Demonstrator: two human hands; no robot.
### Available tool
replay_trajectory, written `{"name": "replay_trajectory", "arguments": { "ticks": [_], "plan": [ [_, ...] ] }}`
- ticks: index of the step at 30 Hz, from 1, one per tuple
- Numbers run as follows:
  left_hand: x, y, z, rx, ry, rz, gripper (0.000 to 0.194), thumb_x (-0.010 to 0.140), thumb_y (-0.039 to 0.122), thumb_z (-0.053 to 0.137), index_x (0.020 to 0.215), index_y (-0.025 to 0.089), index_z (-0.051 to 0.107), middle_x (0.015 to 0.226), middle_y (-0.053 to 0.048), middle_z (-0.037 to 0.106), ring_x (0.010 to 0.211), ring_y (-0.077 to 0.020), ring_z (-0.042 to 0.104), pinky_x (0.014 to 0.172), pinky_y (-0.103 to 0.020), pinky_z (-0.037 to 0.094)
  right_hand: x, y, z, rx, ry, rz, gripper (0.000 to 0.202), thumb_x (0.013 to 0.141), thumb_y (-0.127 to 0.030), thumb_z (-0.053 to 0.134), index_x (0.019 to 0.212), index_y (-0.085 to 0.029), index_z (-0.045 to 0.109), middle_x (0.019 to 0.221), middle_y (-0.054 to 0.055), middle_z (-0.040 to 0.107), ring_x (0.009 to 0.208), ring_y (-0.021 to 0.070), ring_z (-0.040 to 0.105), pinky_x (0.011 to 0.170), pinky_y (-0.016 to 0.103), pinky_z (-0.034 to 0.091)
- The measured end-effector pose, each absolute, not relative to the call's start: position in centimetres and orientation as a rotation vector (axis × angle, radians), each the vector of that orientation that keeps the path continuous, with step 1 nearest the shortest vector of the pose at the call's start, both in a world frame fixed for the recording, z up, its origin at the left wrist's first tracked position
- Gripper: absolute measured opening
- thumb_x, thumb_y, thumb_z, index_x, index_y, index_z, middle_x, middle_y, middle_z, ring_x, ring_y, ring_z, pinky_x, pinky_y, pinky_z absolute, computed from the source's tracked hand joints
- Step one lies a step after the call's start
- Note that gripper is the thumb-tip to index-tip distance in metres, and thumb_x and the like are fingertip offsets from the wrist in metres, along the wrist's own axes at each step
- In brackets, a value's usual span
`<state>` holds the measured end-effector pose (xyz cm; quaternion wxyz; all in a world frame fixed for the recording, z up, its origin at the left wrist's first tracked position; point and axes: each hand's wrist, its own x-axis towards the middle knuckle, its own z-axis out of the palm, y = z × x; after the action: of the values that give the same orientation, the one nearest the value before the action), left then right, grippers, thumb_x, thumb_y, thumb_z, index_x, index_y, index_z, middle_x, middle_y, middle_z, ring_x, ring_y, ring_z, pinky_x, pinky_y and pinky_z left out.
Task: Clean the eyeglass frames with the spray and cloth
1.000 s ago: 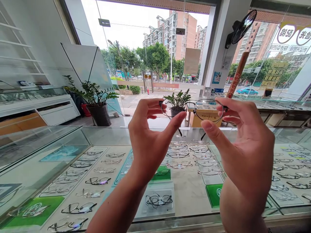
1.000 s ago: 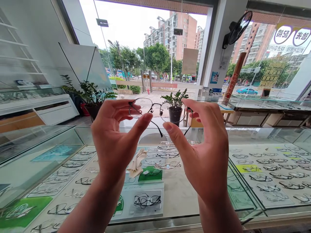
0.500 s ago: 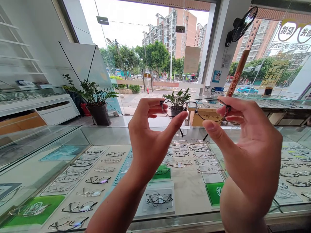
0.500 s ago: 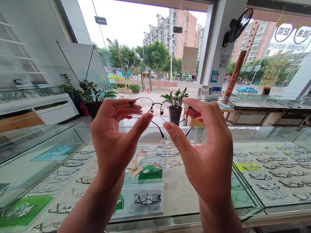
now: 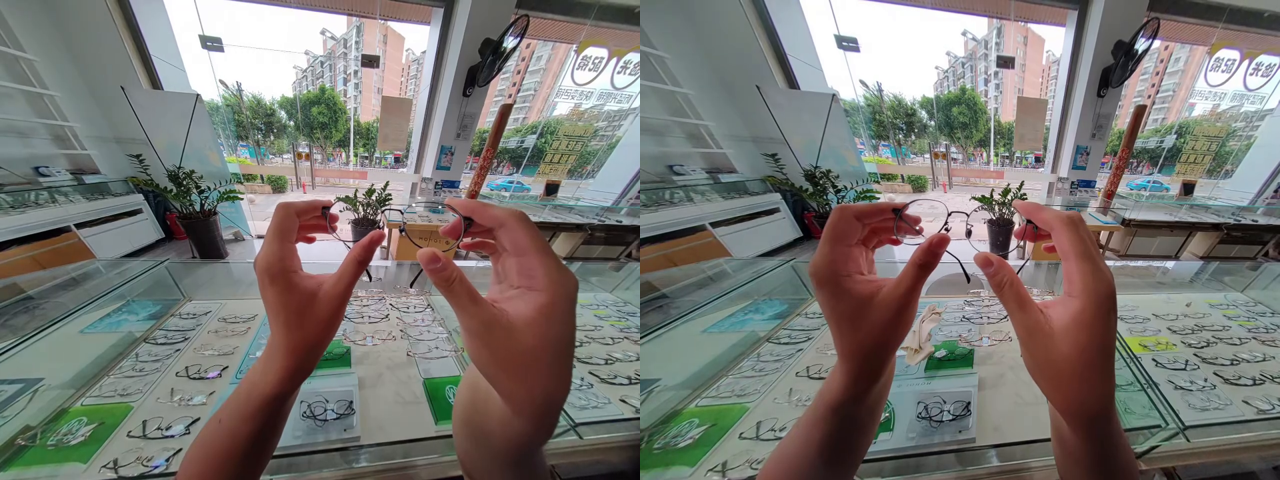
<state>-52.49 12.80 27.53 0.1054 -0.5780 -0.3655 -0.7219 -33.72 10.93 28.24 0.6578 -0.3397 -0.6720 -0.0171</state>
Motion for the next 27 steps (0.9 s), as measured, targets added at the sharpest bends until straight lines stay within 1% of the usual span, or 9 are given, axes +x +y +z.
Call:
{"name": "replay_trajectory", "arguments": {
  "ticks": [6, 11, 17, 21, 23, 27],
  "plan": [
    [-52.44, 12.48, 27.54, -1.703, -1.147, -2.084, 0.041, 0.091, 0.048, 0.092, 0.12, 0.033, 0.068, 0.112, -0.003, 0.079, 0.106, -0.0263, 0.078, 0.091, -0.049, 0.065, -33.69, 10.94, 28.16, -0.761, -1.507, -0.009, 0.044, 0.1, -0.057, 0.081, 0.136, -0.034, 0.073, 0.128, 0.012, 0.076, 0.122, 0.038, 0.072, 0.108, 0.067, 0.061],
    [-52.46, 12.53, 27.48, -1.704, -1.163, -2.061, 0.04, 0.092, 0.051, 0.09, 0.121, 0.034, 0.068, 0.115, -0.004, 0.079, 0.108, -0.027, 0.078, 0.092, -0.05, 0.066, -33.55, 11.22, 27.86, -0.737, -1.517, 0.009, 0.051, 0.097, -0.059, 0.084, 0.141, -0.035, 0.072, 0.133, 0.012, 0.073, 0.128, 0.0405, 0.071, 0.102, 0.067, 0.064],
    [-52.45, 12.46, 27.54, -1.7, -1.156, -2.057, 0.04, 0.093, 0.054, 0.089, 0.121, 0.034, 0.068, 0.113, -0.004, 0.079, 0.107, -0.0267, 0.078, 0.091, -0.05, 0.067, -33.87, 11.14, 28.06, -0.753, -1.503, -0.042, 0.046, 0.101, -0.058, 0.079, 0.138, -0.033, 0.073, 0.13, 0.012, 0.075, 0.122, 0.0386, 0.073, 0.106, 0.068, 0.062],
    [-52.44, 12.34, 27.63, -1.689, -1.151, -2.071, 0.039, 0.092, 0.053, 0.091, 0.119, 0.034, 0.068, 0.112, -0.003, 0.078, 0.108, -0.0261, 0.078, 0.087, -0.048, 0.066, -33.96, 11.09, 28.17, -0.748, -1.493, -0.02, 0.044, 0.1, -0.057, 0.081, 0.136, -0.033, 0.074, 0.13, 0.011, 0.076, 0.12, 0.0371, 0.073, 0.108, 0.067, 0.061],
    [-52.44, 12.3, 27.66, -1.69, -1.14, -2.084, 0.04, 0.091, 0.052, 0.092, 0.118, 0.035, 0.068, 0.112, -0.003, 0.078, 0.108, -0.0261, 0.078, 0.088, -0.048, 0.066, -33.96, 11.12, 28.19, -0.742, -1.488, -0.006, 0.042, 0.099, -0.055, 0.083, 0.135, -0.034, 0.074, 0.13, 0.01, 0.076, 0.12, 0.0366, 0.073, 0.108, 0.065, 0.061],
    [-52.44, 12.36, 27.67, -1.694, -1.115, -2.101, 0.039, 0.091, 0.048, 0.093, 0.118, 0.035, 0.068, 0.112, -0.002, 0.078, 0.107, -0.0255, 0.078, 0.091, -0.049, 0.065, -33.96, 11.23, 28.24, -0.683, -1.47, 0.009, 0.039, 0.096, -0.04, 0.087, 0.133, -0.031, 0.077, 0.126, 0.007, 0.077, 0.116, 0.0323, 0.073, 0.107, 0.058, 0.058]
  ]
}}
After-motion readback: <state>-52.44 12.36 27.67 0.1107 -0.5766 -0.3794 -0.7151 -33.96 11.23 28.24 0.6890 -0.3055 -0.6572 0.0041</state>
